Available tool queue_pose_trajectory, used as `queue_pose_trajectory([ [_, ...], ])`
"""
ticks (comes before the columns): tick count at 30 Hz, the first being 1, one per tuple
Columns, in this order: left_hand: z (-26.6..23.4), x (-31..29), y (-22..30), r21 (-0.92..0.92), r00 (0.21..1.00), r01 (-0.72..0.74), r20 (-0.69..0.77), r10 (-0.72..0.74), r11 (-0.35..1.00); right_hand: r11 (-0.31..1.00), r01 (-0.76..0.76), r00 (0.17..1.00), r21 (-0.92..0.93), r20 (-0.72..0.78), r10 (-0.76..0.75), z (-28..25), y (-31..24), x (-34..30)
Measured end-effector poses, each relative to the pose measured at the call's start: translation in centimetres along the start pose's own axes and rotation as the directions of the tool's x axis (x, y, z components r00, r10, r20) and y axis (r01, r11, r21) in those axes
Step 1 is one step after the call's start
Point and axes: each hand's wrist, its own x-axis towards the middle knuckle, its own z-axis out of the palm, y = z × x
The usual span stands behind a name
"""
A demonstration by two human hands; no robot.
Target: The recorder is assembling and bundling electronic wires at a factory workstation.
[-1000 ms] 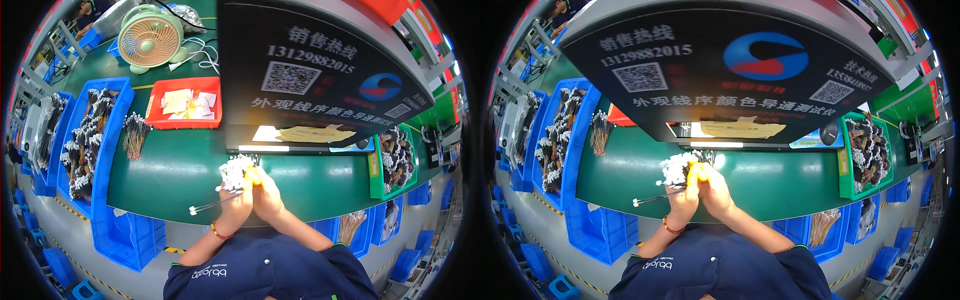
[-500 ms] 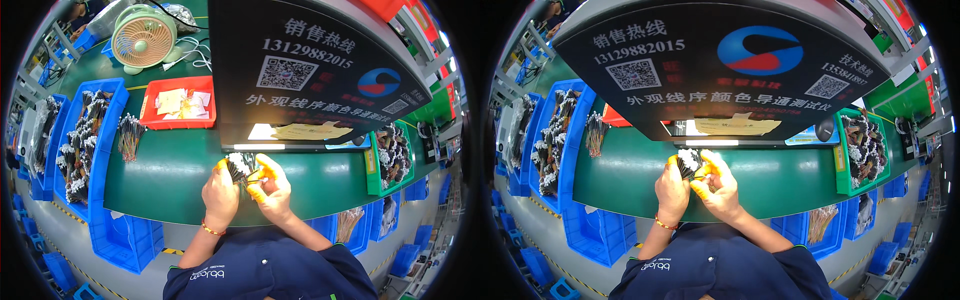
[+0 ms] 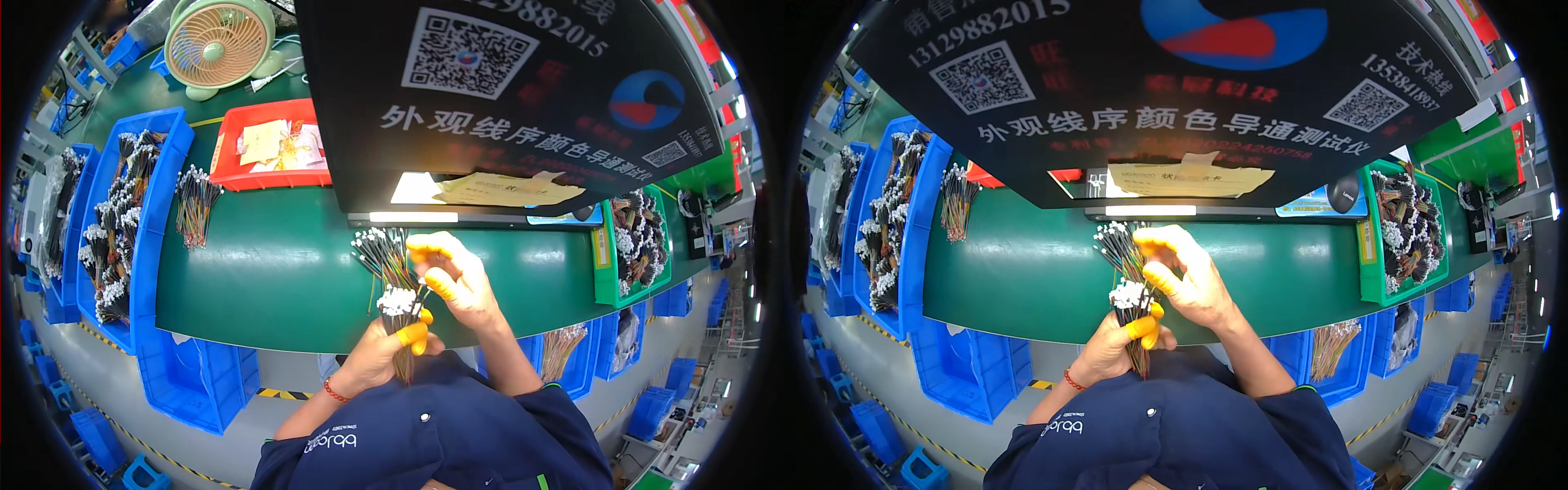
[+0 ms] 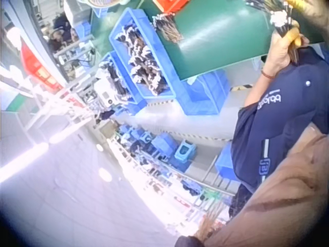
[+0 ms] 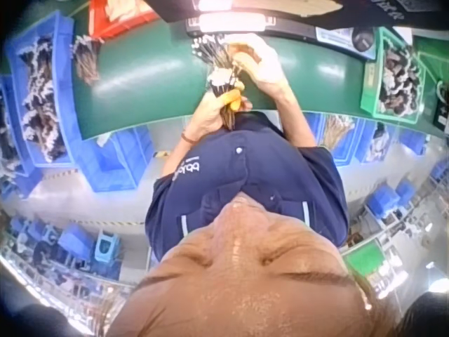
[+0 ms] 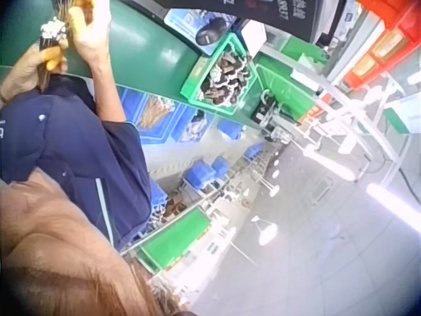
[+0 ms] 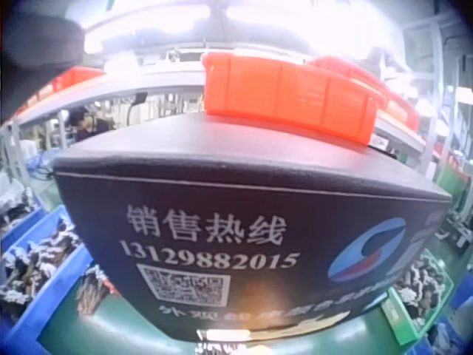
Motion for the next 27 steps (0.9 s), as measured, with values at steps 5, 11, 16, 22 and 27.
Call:
queue_pose_trajectory([
  [5, -1.6, -1.2, -0.6, 0.019, 0.952, 0.189, 0.242, -0.188, 0.982, 0.994, -0.016, 0.790, -0.112, 0.608, 0.082, 1.0, -0.1, -0.9],
  [11, -2.3, -2.6, -1.6, -0.269, 0.998, 0.058, 0.025, -0.053, 0.961, 0.656, -0.076, 0.986, -0.751, -0.153, -0.061, 0.8, 0.1, -0.1],
  [16, -2.2, -2.9, 1.6, 0.225, 0.839, -0.386, -0.318, 0.442, 0.895, 0.304, -0.167, 0.986, -0.938, -0.162, 0.041, 4.1, 2.1, 1.1],
  [22, -1.4, -1.3, 2.9, 0.412, 0.833, -0.387, -0.228, 0.505, 0.825, 0.107, -0.117, 0.981, -0.987, -0.132, -0.143, 5.4, 6.1, 1.4],
  [27, -0.5, -0.8, 2.7, 0.080, 0.887, -0.365, -0.272, 0.373, 0.927, 0.038, -0.273, 0.955, -0.961, -0.275, -0.106, -0.5, 5.6, -2.6],
])
